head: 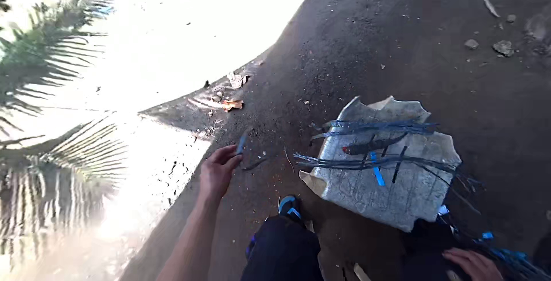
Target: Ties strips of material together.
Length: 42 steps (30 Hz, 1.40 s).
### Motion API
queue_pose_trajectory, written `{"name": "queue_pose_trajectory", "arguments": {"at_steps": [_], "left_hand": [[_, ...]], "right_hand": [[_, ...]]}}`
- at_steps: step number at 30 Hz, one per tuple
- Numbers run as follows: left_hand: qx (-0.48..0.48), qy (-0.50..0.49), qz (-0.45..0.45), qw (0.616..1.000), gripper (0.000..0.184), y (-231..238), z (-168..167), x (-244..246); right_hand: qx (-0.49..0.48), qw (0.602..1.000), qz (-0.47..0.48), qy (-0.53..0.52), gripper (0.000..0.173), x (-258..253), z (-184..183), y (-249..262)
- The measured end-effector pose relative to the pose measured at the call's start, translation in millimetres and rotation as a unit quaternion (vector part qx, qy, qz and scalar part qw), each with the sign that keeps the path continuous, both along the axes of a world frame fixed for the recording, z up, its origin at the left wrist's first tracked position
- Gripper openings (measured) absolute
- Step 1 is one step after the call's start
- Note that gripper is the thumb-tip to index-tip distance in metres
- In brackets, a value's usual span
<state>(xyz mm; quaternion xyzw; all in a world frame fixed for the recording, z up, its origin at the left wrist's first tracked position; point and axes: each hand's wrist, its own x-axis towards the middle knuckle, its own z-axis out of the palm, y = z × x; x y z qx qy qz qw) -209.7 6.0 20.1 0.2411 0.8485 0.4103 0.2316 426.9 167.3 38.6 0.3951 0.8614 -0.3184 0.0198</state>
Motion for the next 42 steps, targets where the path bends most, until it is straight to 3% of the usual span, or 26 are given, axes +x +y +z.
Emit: {"name": "queue_pose_trajectory", "arguments": {"at_steps": [2, 4, 6, 8, 10, 12, 14, 17, 22, 28, 32, 34, 37, 39, 42], "left_hand": [[0.147, 0.011, -0.031, 0.989, 0.028, -23.4, 61.8, 29.6], [0.282, 0.0, -0.107, 0.953, 0.02, -45.9, 116.3, 73.1], [0.356, -0.034, -0.223, 0.907, 0.017, -62.5, 156.0, 130.2], [0.364, -0.08, -0.338, 0.864, 0.018, -66.1, 178.8, 194.6], [0.328, -0.111, -0.423, 0.837, 0.017, -60.8, 182.3, 261.6], [0.26, -0.116, -0.481, 0.829, 0.016, -55.4, 168.5, 319.3], [0.191, -0.108, -0.515, 0.829, 0.017, -51.8, 148.3, 360.6], [0.102, -0.078, -0.544, 0.83, 0.015, -56.6, 123.3, 396.9], [0.036, -0.061, -0.61, 0.789, 0.016, -68.5, 104.5, 420.5], [0.081, -0.242, -0.557, 0.79, 0.014, -65.2, 109.2, 424.4], [0.083, -0.309, -0.552, 0.77, 0.012, -65.3, 104.5, 414.1], [0.073, -0.305, -0.573, 0.757, 0.012, -63.4, 101.0, 409.3], [0.102, -0.21, -0.586, 0.776, 0.015, -60.3, 99.2, 401.7], [0.17, -0.155, -0.564, 0.793, 0.021, -60.1, 109.8, 395.2], [0.29, -0.151, -0.517, 0.791, 0.024, -64.7, 142.1, 385.7]], "right_hand": [[0.074, 0.997, -0.022, 0.011, 0.048, 23.9, -15.4, -17.1], [0.107, 0.994, -0.029, -0.023, 0.047, 30.0, -15.6, -31.4], [0.088, 0.995, -0.031, -0.026, 0.04, 14.2, 8.6, -53.9], [0.027, 0.994, -0.038, 0.097, 0.043, -19.1, 48.3, -88.0], [-0.093, 0.951, -0.046, 0.292, 0.064, -47.7, 87.8, -122.8], [-0.184, 0.869, -0.076, 0.454, 0.078, -61.3, 112.9, -145.5], [-0.197, 0.819, -0.143, 0.52, 0.062, -59.9, 130.5, -151.9], [-0.135, 0.79, -0.236, 0.549, 0.032, -43.6, 142.3, -156.7], [-0.039, 0.825, -0.239, 0.511, 0.024, -6.0, 150.9, -173.5], [-0.059, 0.825, -0.175, 0.534, 0.05, 2.9, 138.6, -194.3], [-0.009, 0.835, -0.191, 0.516, 0.024, -5.6, 144.3, -194.0], [0.001, 0.828, -0.208, 0.521, 0.016, -12.0, 146.3, -193.5], [0.009, 0.835, -0.207, 0.509, 0.013, -24.0, 151.4, -196.2], [0.009, 0.854, -0.191, 0.484, 0.013, -31.9, 155.2, -202.0], [0.006, 0.882, -0.158, 0.443, 0.013, -41.8, 155.5, -212.3]]}}
